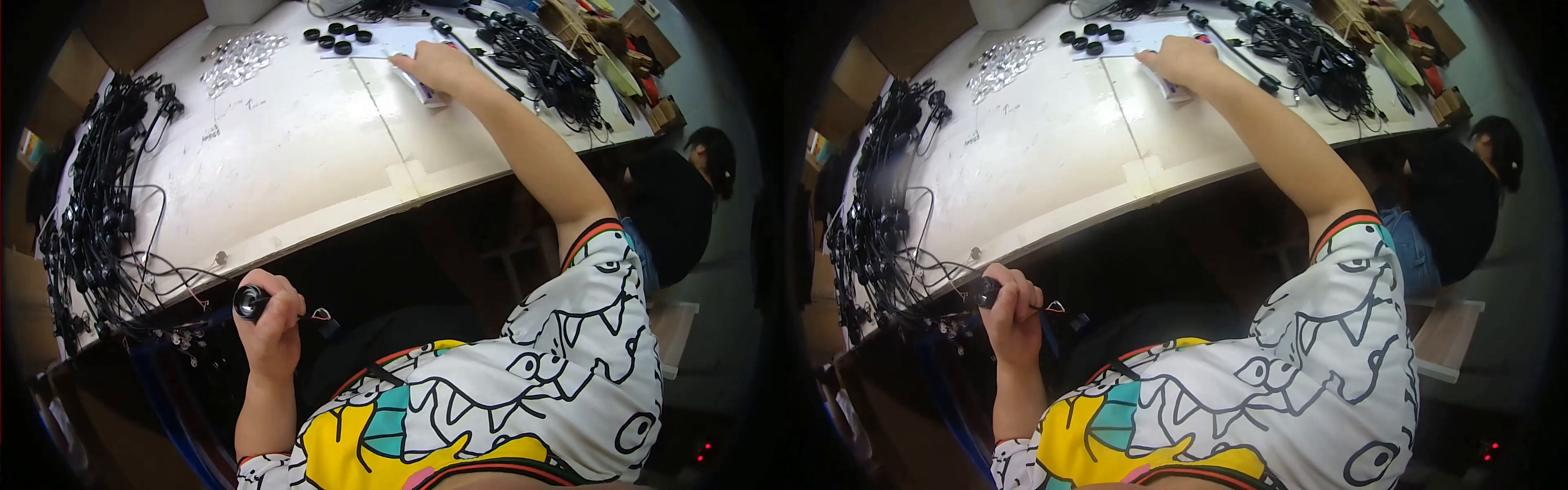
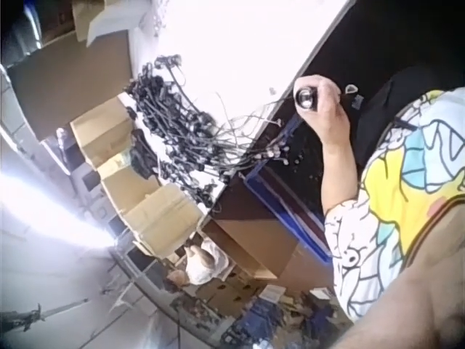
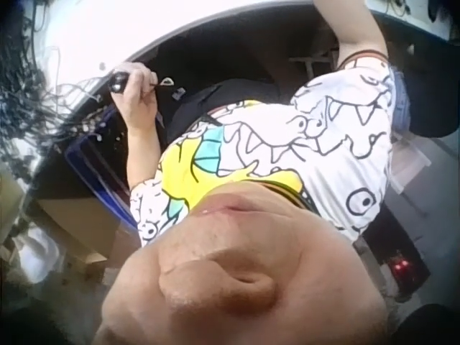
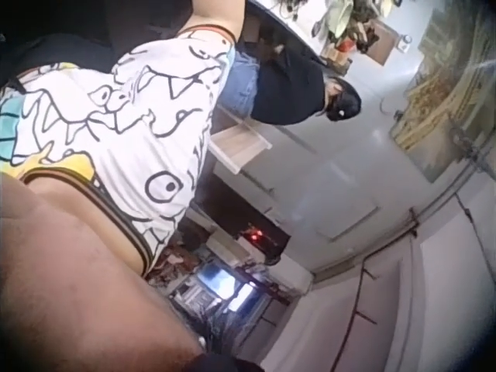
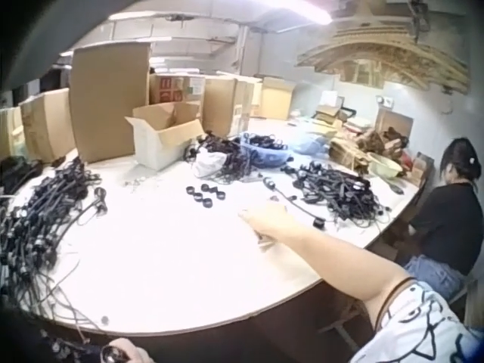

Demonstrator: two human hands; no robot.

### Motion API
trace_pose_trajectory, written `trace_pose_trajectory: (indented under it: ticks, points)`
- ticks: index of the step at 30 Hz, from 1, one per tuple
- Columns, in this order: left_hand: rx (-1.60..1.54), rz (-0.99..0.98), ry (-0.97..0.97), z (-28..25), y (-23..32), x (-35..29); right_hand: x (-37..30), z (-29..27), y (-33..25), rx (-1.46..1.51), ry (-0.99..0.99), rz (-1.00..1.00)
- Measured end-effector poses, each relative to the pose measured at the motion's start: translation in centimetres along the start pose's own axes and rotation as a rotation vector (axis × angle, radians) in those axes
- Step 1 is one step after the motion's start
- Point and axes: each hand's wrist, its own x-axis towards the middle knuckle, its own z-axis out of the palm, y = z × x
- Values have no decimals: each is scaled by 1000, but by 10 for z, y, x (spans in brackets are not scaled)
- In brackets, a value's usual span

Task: The person assembles LED lighting components by gluing LED chips and LED wiring into plastic housings with a glue tube.

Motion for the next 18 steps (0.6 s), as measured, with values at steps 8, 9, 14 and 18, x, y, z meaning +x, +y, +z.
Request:
trace_pose_trajectory:
  ticks: [8,9,14,18]
  points:
    - [271,14,-181,-24,-5,-2,-11,0,2,370,25,-87]
    - [355,-16,-241,-28,-6,1,-4,14,18,638,128,-203]
    - [471,-17,-316,-41,-17,-2,-155,-8,-44,1046,-600,-522]
    - [498,-47,-359,-41,-17,-5,-207,-13,-64,1010,-1174,-251]
